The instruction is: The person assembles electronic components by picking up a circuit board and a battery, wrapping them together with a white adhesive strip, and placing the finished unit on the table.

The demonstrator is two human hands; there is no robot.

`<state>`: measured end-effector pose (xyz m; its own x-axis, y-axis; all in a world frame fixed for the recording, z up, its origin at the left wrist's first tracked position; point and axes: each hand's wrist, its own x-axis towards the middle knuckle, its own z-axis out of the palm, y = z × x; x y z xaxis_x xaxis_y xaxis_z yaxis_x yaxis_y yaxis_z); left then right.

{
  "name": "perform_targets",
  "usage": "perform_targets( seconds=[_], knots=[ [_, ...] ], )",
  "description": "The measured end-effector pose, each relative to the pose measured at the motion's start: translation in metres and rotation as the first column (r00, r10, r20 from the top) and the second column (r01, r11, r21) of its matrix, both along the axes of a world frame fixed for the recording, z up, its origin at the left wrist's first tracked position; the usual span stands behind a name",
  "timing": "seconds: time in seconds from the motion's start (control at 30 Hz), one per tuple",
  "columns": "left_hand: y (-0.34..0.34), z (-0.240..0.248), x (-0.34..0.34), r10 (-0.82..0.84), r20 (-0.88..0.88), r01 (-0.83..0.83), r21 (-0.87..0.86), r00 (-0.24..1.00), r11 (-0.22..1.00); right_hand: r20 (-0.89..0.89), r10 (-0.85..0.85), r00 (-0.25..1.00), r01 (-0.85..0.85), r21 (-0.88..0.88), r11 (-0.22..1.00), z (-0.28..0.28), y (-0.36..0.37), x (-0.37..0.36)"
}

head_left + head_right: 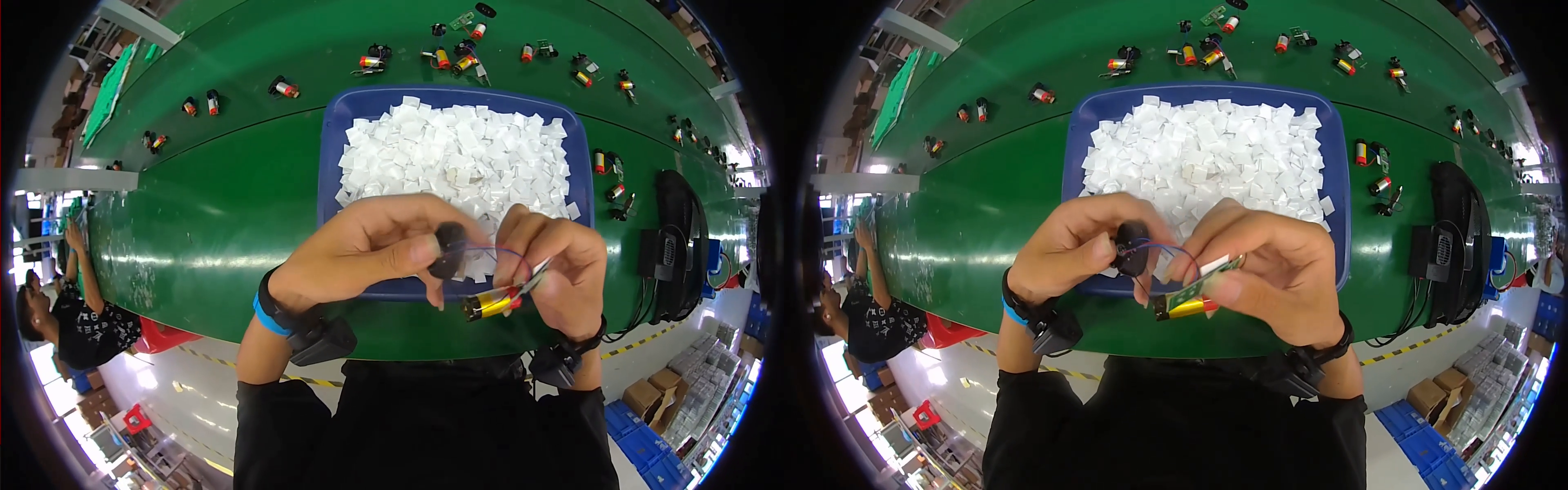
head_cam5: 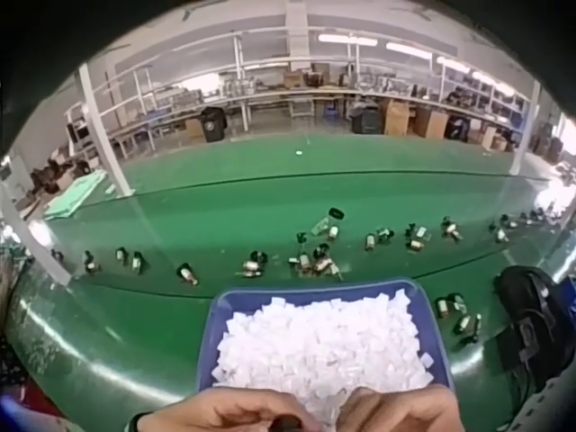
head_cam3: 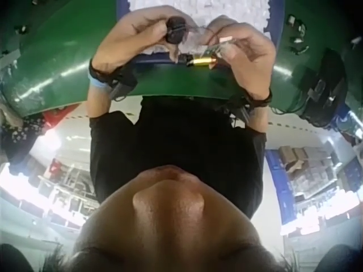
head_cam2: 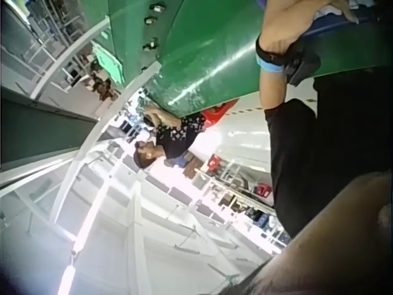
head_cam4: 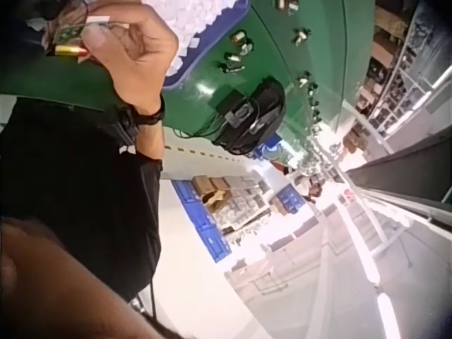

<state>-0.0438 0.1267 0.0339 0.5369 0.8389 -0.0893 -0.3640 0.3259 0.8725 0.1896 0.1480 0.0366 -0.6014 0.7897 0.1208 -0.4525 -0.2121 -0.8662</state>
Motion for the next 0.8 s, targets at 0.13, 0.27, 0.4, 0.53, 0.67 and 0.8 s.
perform_targets(
  seconds=[0.13, 0.27, 0.4, 0.53, 0.67, 0.8],
  knots=[
    [-0.002, -0.008, 0.004, 0.086, 0.039, -0.087, 0.042, 0.996, 0.995, 0.014, -0.097, 0.995, 0.098, -0.082, 0.992, -0.002, -0.007, -0.009],
    [-0.004, -0.014, 0.009, 0.26, 0.002, -0.258, 0.108, 0.966, 0.96, 0.207, -0.315, 0.926, 0.281, 0.178, 0.943, -0.007, -0.01, -0.012],
    [-0.006, -0.014, 0.009, 0.302, -0.042, -0.298, 0.081, 0.952, 0.951, 0.229, -0.488, 0.842, 0.318, 0.519, 0.793, -0.006, -0.011, -0.014],
    [-0.005, -0.015, 0.005, 0.254, -0.05, -0.253, 0.016, 0.966, 0.967, 0.241, -0.484, 0.841, 0.307, 0.525, 0.794, -0.006, -0.01, -0.014],
    [-0.005, -0.017, 0.004, 0.197, -0.021, -0.197, 0.015, 0.98, 0.98, 0.253, -0.481, 0.839, 0.298, 0.526, 0.796, -0.006, -0.01, -0.013],
    [-0.005, -0.019, 0.005, 0.203, -0.017, -0.203, 0.025, 0.979, 0.979, 0.273, -0.475, 0.837, 0.283, 0.527, 0.801, -0.006, -0.011, -0.011]
  ],
)
